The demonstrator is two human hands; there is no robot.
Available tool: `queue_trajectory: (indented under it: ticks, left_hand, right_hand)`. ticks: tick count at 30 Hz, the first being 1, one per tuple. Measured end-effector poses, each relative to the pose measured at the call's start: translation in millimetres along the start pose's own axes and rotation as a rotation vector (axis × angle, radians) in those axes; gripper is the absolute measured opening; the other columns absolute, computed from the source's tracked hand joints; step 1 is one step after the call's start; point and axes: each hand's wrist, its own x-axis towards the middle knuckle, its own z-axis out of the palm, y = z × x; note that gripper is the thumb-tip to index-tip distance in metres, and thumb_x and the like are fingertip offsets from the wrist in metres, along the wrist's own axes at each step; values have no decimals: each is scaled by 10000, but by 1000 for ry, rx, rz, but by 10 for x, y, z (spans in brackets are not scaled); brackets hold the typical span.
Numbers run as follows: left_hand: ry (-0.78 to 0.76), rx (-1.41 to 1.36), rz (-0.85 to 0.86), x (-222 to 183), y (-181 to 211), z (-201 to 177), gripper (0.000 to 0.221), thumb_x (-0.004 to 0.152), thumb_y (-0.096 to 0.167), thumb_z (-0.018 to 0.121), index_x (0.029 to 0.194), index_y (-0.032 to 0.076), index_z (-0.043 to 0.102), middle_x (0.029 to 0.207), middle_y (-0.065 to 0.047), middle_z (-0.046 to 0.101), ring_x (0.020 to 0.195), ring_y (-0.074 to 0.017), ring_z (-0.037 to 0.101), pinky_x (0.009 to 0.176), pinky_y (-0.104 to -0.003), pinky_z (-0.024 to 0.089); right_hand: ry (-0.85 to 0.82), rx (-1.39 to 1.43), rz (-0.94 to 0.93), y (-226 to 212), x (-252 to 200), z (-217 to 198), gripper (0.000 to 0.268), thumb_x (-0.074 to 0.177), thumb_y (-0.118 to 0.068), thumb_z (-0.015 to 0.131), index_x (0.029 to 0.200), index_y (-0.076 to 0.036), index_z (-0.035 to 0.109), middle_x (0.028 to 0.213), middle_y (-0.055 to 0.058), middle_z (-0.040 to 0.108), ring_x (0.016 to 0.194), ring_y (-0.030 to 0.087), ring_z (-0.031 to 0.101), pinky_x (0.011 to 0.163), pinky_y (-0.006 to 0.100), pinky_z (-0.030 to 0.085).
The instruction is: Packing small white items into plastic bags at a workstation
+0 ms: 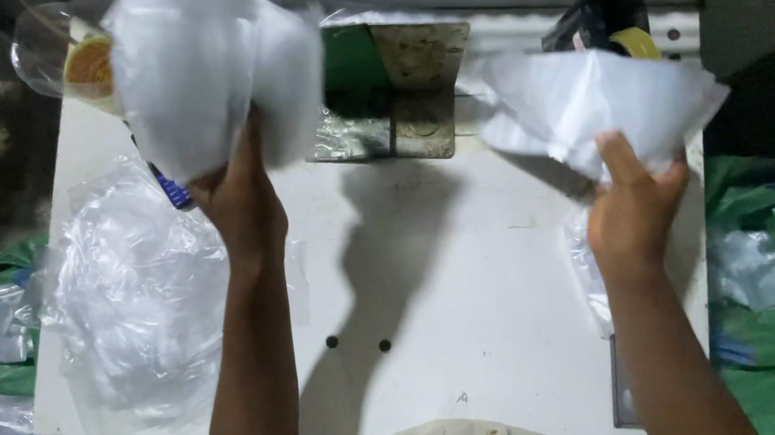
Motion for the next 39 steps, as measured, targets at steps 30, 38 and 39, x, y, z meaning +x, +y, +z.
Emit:
queue_trajectory:
  ticks: [30,38,39]
  left_hand:
    - [-1474,788,-844,-1715,421,-2374,520,1111,392,441,651,187,310,646,80,270,568,-69,268,523,-291,193]
    - [-1412,1136,-258,-1529,694,-2118,577,832,606,685,1019,110,456,1002,-36,434,932,-205,438,781,-430,331]
    - [-1397,1150,54,-1452,701,-2123,978,682,617,847,1439,96,514,1458,-109,546,1350,-310,538,1060,-511,438]
  right_hand:
    - [-966,-1273,860,-668,-1142,-1152,545,849,-162,739,1363,-289,608,1341,64,796,1145,244,829,812,394,725]
    - [-1441,-650,884,-159,-1353,-1635,452,1026,-338,471,1231,-43,745,1127,61,744,1039,164,661,901,285,460]
    - [-1363,-718,950,-72,-1335,-1754,448,1014,-345,498,1186,-38,775,1059,34,725,943,129,626,826,251,423]
